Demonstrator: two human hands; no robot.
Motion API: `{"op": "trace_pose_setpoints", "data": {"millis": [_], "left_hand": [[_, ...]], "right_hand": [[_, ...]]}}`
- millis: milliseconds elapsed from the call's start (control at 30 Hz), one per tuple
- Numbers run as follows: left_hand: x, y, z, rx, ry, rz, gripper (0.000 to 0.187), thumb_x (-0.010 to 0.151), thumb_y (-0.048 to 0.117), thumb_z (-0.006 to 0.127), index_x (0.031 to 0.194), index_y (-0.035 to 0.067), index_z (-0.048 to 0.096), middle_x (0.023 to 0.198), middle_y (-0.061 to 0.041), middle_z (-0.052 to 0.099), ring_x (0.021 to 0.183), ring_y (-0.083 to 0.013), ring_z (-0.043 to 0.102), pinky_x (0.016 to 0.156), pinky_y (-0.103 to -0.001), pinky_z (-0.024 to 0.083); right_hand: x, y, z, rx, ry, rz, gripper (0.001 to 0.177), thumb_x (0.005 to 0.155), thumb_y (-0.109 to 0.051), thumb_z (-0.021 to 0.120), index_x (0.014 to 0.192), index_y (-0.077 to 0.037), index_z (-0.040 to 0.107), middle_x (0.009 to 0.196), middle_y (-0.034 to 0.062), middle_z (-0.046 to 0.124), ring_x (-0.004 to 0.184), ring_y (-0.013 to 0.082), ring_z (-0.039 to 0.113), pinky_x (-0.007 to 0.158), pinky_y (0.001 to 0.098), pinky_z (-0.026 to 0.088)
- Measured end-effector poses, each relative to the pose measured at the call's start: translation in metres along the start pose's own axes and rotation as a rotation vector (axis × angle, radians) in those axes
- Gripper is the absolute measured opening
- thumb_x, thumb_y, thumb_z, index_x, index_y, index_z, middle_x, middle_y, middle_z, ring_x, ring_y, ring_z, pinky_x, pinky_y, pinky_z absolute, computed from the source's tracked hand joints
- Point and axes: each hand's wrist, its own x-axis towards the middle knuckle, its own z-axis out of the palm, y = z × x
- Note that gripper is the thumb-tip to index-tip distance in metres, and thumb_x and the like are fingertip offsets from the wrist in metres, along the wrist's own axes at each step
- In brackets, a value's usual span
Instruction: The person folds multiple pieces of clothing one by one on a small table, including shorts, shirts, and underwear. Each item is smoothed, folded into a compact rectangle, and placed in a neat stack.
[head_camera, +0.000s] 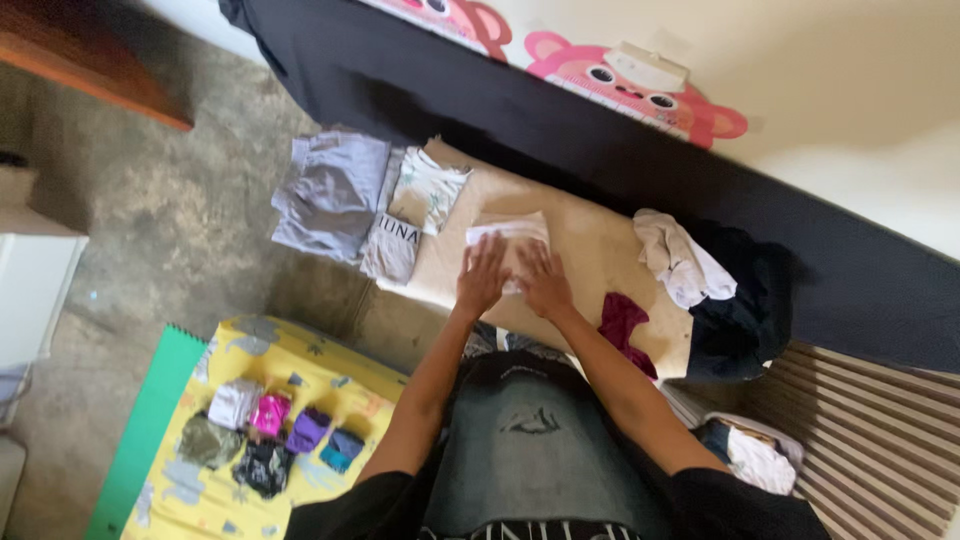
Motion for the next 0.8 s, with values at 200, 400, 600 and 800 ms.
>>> {"op": "trace_pose_setpoints", "data": {"millis": [200, 400, 600, 800], "left_hand": [[0.018, -0.027, 0.004, -0.263, -0.099, -0.303, 0.078, 0.102, 0.046, 0.052, 0.159, 0.0, 0.029, 0.166, -0.023, 0.03, 0.149, -0.0379, 0.035, 0.12, -0.052, 0.028], [0.067, -0.042, 0.017, -0.388, -0.055, -0.279, 0.063, 0.103, 0.043, 0.06, 0.149, 0.003, 0.043, 0.15, -0.019, 0.052, 0.141, -0.0364, 0.05, 0.117, -0.048, 0.041], [0.118, -0.036, 0.025, -0.346, -0.449, -0.001, 0.106, 0.081, 0.063, 0.074, 0.152, -0.006, 0.035, 0.127, -0.023, 0.063, 0.119, -0.0364, 0.061, 0.102, -0.049, 0.045], [0.136, -0.038, 0.016, -0.319, -0.751, -0.1, 0.108, 0.07, 0.065, 0.08, 0.15, 0.003, 0.044, 0.124, -0.019, 0.069, 0.119, -0.0323, 0.065, 0.103, -0.048, 0.048]], "right_hand": [[-0.027, 0.018, 0.0, 0.248, 0.348, 0.172, 0.067, 0.1, -0.037, 0.055, 0.153, 0.001, 0.038, 0.16, 0.0276, 0.036, 0.151, 0.0411, 0.032, 0.122, 0.0491, 0.029], [-0.039, 0.005, 0.015, 0.99, 0.443, 0.803, 0.041, 0.1, -0.03, 0.065, 0.116, 0.008, 0.059, 0.119, 0.0259, 0.061, 0.113, 0.0387, 0.058, 0.1, 0.0478, 0.047], [-0.032, -0.023, 0.029, 2.106, 0.021, 0.804, 0.025, 0.091, -0.025, 0.071, 0.106, -0.007, 0.066, 0.099, 0.0048, 0.072, 0.091, 0.0187, 0.068, 0.08, 0.0331, 0.058], [-0.013, -0.039, 0.022, 2.194, 0.175, 0.674, 0.033, 0.098, -0.027, 0.081, 0.112, -0.006, 0.059, 0.092, 0.006, 0.06, 0.08, 0.0207, 0.059, 0.07, 0.0356, 0.052]]}}
